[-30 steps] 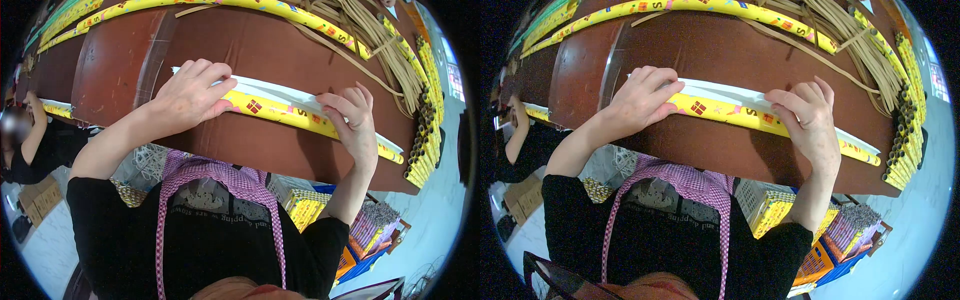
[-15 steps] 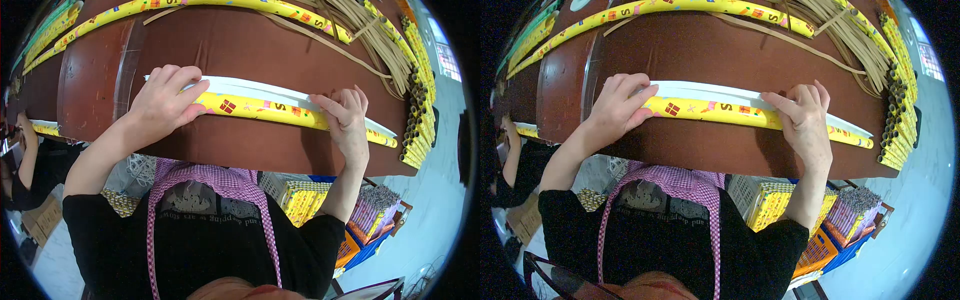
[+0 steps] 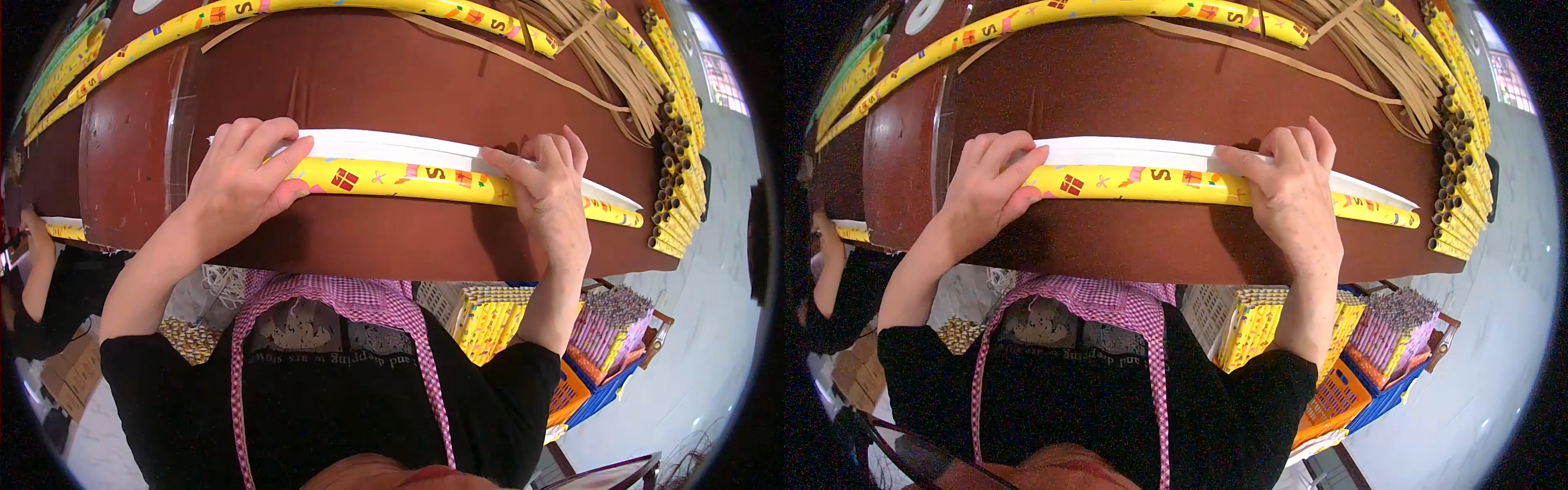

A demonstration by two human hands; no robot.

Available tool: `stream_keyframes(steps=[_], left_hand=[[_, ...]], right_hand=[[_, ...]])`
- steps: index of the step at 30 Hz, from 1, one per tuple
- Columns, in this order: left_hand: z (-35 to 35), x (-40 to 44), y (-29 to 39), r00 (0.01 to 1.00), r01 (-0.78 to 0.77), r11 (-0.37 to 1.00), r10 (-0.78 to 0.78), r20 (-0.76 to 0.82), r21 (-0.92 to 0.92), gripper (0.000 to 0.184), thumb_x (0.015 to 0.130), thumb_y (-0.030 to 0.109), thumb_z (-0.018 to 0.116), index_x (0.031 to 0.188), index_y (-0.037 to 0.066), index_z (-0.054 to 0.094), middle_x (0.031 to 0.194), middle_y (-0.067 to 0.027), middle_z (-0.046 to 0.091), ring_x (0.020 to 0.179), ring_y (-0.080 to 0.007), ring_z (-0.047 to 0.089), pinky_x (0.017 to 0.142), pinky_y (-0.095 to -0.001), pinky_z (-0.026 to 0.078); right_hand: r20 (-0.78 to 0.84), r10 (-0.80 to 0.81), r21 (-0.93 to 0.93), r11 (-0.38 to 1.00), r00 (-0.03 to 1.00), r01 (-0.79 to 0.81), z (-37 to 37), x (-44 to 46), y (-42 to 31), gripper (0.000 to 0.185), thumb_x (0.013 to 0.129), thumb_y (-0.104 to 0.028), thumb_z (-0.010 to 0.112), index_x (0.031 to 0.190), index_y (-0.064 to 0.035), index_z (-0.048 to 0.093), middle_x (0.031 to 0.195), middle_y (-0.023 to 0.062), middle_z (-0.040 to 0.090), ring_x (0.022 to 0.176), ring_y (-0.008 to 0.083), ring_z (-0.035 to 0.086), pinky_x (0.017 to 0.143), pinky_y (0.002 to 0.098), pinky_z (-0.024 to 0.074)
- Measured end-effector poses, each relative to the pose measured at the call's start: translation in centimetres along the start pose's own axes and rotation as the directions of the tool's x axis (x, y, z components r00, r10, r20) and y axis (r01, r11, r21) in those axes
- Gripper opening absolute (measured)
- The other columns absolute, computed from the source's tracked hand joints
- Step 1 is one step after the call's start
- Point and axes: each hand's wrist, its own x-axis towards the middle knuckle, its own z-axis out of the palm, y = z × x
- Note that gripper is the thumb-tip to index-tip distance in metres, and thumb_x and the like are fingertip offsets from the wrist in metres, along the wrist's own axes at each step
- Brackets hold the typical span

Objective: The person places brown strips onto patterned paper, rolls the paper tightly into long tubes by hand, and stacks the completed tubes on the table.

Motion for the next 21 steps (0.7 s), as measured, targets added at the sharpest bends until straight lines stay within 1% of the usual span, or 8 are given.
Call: stream_keyframes(steps=[4, 9, 14, 16, 17, 18, 19, 21], left_hand=[[0.0, 0.0, 0.1, 0.999, 0.017, 1.0, -0.018, 0.038, 0.012, 0.047, 0.075, 0.018, 0.08, 0.118, 0.006, 0.064, 0.118, -0.0065, 0.056, 0.106, -0.0268, 0.052, 0.087, -0.0409, 0.044], [0.0, -0.1, -0.1, 0.999, 0.012, 1.0, -0.013, 0.043, 0.004, 0.048, 0.076, 0.018, 0.08, 0.119, 0.006, 0.063, 0.12, -0.0067, 0.055, 0.107, -0.0272, 0.052, 0.087, -0.041, 0.043], [0.0, -0.1, -0.1, 0.999, 0.02, 1.0, -0.02, 0.039, 0.012, 0.047, 0.077, 0.018, 0.079, 0.119, 0.006, 0.063, 0.119, -0.0064, 0.056, 0.107, -0.0271, 0.052, 0.087, -0.041, 0.043], [-0.3, 0.1, 0.1, 0.999, 0.02, 1.0, -0.021, 0.042, 0.014, 0.044, 0.077, 0.019, 0.078, 0.117, 0.006, 0.064, 0.118, -0.006, 0.056, 0.105, -0.0266, 0.053, 0.086, -0.0401, 0.043], [-0.4, 0.1, 0.1, 0.998, 0.036, 0.999, -0.038, 0.05, 0.033, 0.044, 0.077, 0.019, 0.078, 0.117, 0.006, 0.064, 0.118, -0.006, 0.056, 0.105, -0.0266, 0.053, 0.086, -0.0401, 0.043], [-0.5, 0.3, 0.1, 0.999, 0.024, 1.0, -0.024, 0.033, 0.0, 0.043, 0.077, 0.019, 0.078, 0.115, 0.006, 0.064, 0.116, -0.0061, 0.056, 0.103, -0.0263, 0.053, 0.085, -0.0396, 0.043], [-0.6, 0.4, 0.1, 1.0, 0.01, 0.999, -0.009, 0.015, -0.033, 0.042, 0.077, 0.019, 0.078, 0.114, 0.006, 0.064, 0.114, -0.0062, 0.056, 0.101, -0.0261, 0.054, 0.084, -0.0392, 0.043], [-0.8, 0.5, 0.1, 1.0, 0.013, 0.999, -0.012, 0.015, -0.035, 0.041, 0.077, 0.02, 0.078, 0.113, 0.006, 0.064, 0.113, -0.0064, 0.056, 0.1, -0.0258, 0.054, 0.083, -0.0389, 0.044]], right_hand=[[0.001, 0.008, -0.008, 1.0, 1.0, -0.008, 0.0, 0.0, 0.0, 0.033, 0.079, -0.003, 0.065, 0.104, -0.0211, 0.077, 0.083, 0.0052, 0.049, 0.092, 0.0254, 0.056, 0.111, 0.0528, 0.0338], [0.022, -0.017, -0.064, 0.998, 1.0, 0.019, -0.3, 0.4, -0.5, 0.033, 0.078, -0.001, 0.063, 0.102, -0.0195, 0.077, 0.083, 0.0058, 0.051, 0.091, 0.0255, 0.057, 0.111, 0.0527, 0.0341], [0.027, -0.001, -0.078, 0.997, 1.0, 0.003, -0.5, 0.5, -0.9, 0.031, 0.078, -0.003, 0.062, 0.101, -0.0178, 0.076, 0.083, 0.0064, 0.052, 0.092, 0.026, 0.057, 0.111, 0.0516, 0.0344], [0.017, -0.011, -0.059, 0.998, 1.0, 0.012, -0.4, 0.7, -1.2, 0.029, 0.079, -0.003, 0.061, 0.1, -0.0169, 0.076, 0.084, 0.0066, 0.052, 0.092, 0.0262, 0.057, 0.11, 0.0512, 0.0346], [0.003, -0.01, -0.07, 0.998, 1.0, 0.01, -0.3, 0.7, -1.2, 0.029, 0.078, -0.004, 0.063, 0.1, -0.0178, 0.076, 0.083, 0.0068, 0.051, 0.092, 0.0266, 0.057, 0.11, 0.0517, 0.0351], [-0.012, -0.009, -0.08, 0.997, 1.0, 0.008, -0.3, 0.7, -1.2, 0.029, 0.077, -0.004, 0.065, 0.1, -0.0187, 0.076, 0.081, 0.0069, 0.05, 0.091, 0.0269, 0.057, 0.109, 0.0522, 0.0356], [-0.018, -0.012, -0.084, 0.996, 1.0, 0.01, -0.2, 0.7, -1.3, 0.028, 0.078, -0.004, 0.064, 0.1, -0.0182, 0.075, 0.081, 0.0071, 0.05, 0.09, 0.0268, 0.057, 0.109, 0.0523, 0.0358], [-0.02, -0.016, -0.068, 0.998, 1.0, 0.015, -0.3, 0.7, -1.4, 0.028, 0.078, -0.004, 0.064, 0.1, -0.0178, 0.075, 0.081, 0.007, 0.05, 0.089, 0.0267, 0.056, 0.108, 0.0523, 0.0361]])
